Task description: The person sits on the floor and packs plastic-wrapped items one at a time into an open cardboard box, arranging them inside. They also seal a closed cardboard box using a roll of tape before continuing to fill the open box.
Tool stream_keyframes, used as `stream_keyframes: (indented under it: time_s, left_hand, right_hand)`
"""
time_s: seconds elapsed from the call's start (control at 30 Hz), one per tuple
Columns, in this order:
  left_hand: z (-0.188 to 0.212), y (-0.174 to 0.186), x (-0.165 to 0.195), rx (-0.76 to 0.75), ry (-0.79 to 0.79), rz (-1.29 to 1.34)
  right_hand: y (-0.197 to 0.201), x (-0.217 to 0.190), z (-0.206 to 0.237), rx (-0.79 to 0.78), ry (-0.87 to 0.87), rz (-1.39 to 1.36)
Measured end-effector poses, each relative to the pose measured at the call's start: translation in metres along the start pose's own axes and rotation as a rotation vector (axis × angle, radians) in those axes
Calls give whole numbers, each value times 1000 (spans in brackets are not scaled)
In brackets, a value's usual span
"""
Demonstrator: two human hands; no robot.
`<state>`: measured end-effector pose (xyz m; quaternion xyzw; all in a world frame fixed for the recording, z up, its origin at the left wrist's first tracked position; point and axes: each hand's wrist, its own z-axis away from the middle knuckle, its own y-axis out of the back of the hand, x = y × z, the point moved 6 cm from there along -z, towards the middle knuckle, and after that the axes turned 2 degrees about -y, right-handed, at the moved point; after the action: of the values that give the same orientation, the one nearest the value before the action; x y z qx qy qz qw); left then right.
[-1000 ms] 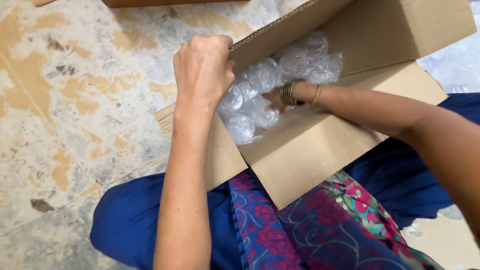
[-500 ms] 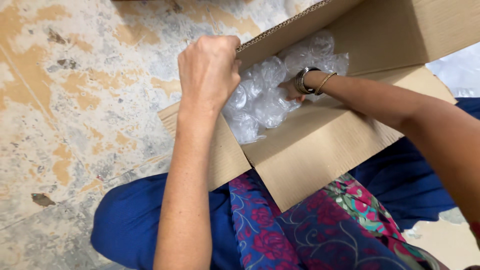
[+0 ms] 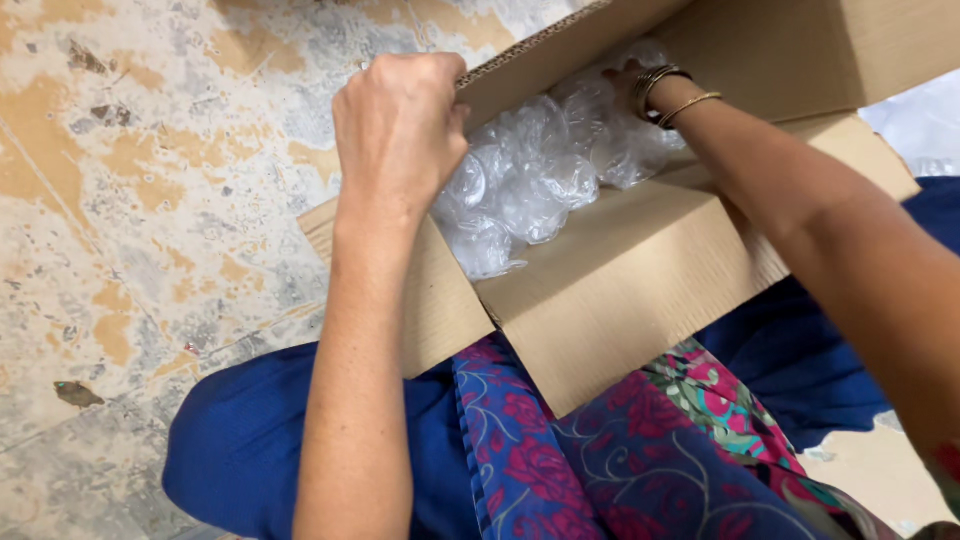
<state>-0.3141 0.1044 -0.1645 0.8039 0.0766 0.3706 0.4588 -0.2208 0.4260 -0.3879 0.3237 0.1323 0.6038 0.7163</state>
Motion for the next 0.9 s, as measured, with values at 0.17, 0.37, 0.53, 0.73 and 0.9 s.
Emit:
stream_keyframes:
  time_s: [0.17, 0.37, 0.53, 0.73, 0.9]
  left_hand:
    - [-1, 12, 7, 17, -12, -42]
    - [26, 9, 71, 219, -289, -578]
    - [70, -78, 136, -199, -474, -99]
    - [138, -166, 133, -755, 73, 411]
    - [155, -215, 91, -564, 355, 8]
  right_hand:
    - [10, 10, 30, -49, 134, -164]
    - [14, -18, 193, 461, 505, -461]
    - [-41, -42, 356, 693, 865, -761]
    - [-130, 73, 456, 1338, 227, -829]
    - [-262, 244, 385, 1101, -594, -728]
